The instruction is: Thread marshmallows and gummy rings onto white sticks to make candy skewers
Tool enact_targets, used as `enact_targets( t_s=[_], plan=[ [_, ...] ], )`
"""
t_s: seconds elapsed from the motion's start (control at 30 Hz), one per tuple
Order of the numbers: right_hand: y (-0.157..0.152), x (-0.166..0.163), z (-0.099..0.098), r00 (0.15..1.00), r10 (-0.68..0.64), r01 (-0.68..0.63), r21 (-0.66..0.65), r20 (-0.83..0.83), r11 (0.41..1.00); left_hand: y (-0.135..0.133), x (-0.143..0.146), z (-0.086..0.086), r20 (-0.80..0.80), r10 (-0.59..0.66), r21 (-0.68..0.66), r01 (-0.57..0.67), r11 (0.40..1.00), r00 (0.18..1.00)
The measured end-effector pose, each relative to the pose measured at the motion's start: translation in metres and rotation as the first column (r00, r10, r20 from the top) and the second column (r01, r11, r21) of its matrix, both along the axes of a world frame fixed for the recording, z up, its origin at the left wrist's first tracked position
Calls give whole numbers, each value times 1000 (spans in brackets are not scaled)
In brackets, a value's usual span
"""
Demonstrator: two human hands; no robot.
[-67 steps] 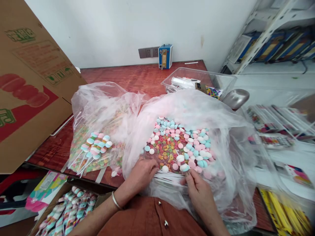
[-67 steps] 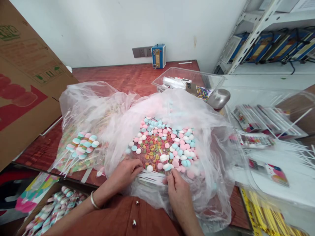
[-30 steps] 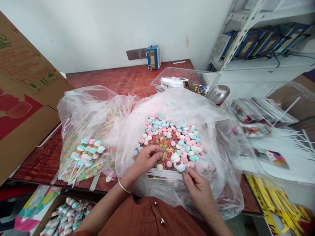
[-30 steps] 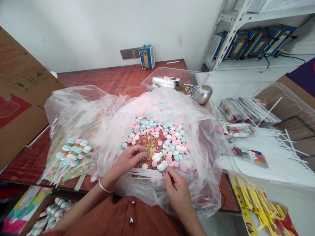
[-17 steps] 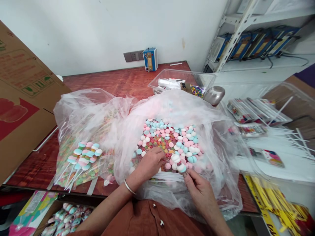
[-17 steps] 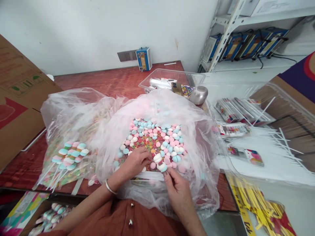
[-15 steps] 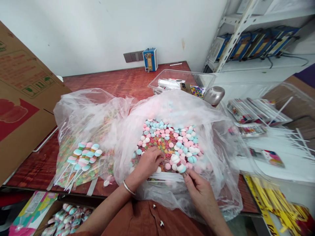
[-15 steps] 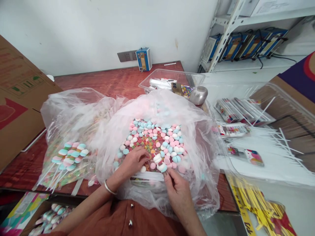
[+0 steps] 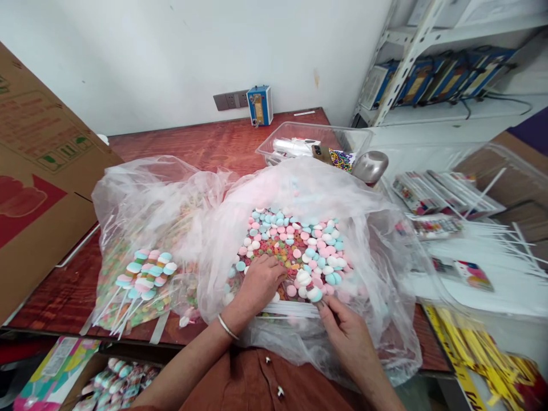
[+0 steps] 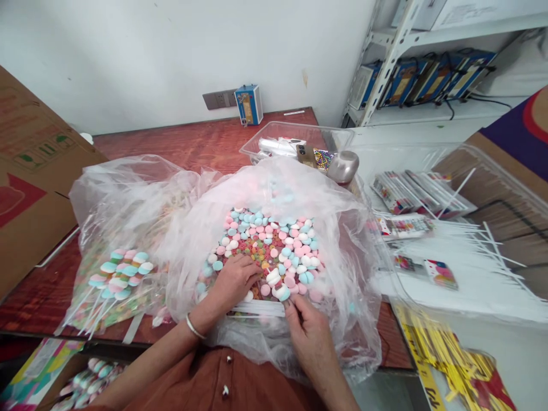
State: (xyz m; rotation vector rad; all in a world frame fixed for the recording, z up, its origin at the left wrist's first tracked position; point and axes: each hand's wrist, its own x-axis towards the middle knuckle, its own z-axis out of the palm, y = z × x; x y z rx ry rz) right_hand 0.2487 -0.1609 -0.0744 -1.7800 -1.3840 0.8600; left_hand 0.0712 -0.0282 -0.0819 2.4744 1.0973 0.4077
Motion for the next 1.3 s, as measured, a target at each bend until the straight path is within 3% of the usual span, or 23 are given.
enact_targets(
  t_s=[0.07, 0.13, 0.23, 0.3, 0.57, 0.8, 1.07, 1.2, 1.3],
  plan=[
    [-1, 0, -3, 999, 26, -26, -7, 20, 1000, 1, 1, 1, 147, 88, -93, -75, 993, 985],
    [-1, -1, -6, 998, 50, -49, -21, 41, 999, 1, 1, 2, 313, 253, -320, -150, 936, 916],
    [0, -3, -7, 996, 67, -65, -45, 55, 997, 2, 0, 1, 376, 515, -714, -114, 691, 770],
    [1, -3, -6, 996, 69, -66, -53, 54, 996, 2, 0, 0, 362, 592, -826, -47, 562, 720],
    [1, -4, -3, 996, 78, -77, -37, 48, 996, -1, 5, 5, 358, 688, -890, 8, 455, 631],
    [1, -7, -7, 991, 52, -53, 1, 123, 999, -5, 9, 10, 397, 689, -893, 81, 442, 606],
    [-2, -16, -13, 971, 46, -96, 211, 233, 973, -17, 24, 18, 458, 783, -851, 461, 250, 421],
    [-6, -19, -29, 970, -40, 1, 162, 242, 987, -32, 39, 23, 458, 833, -784, 583, 212, 312],
    [-6, -23, -38, 963, -66, 20, 175, 262, 984, -41, 49, 25, 466, 841, -775, 585, 238, 274]
  ],
)
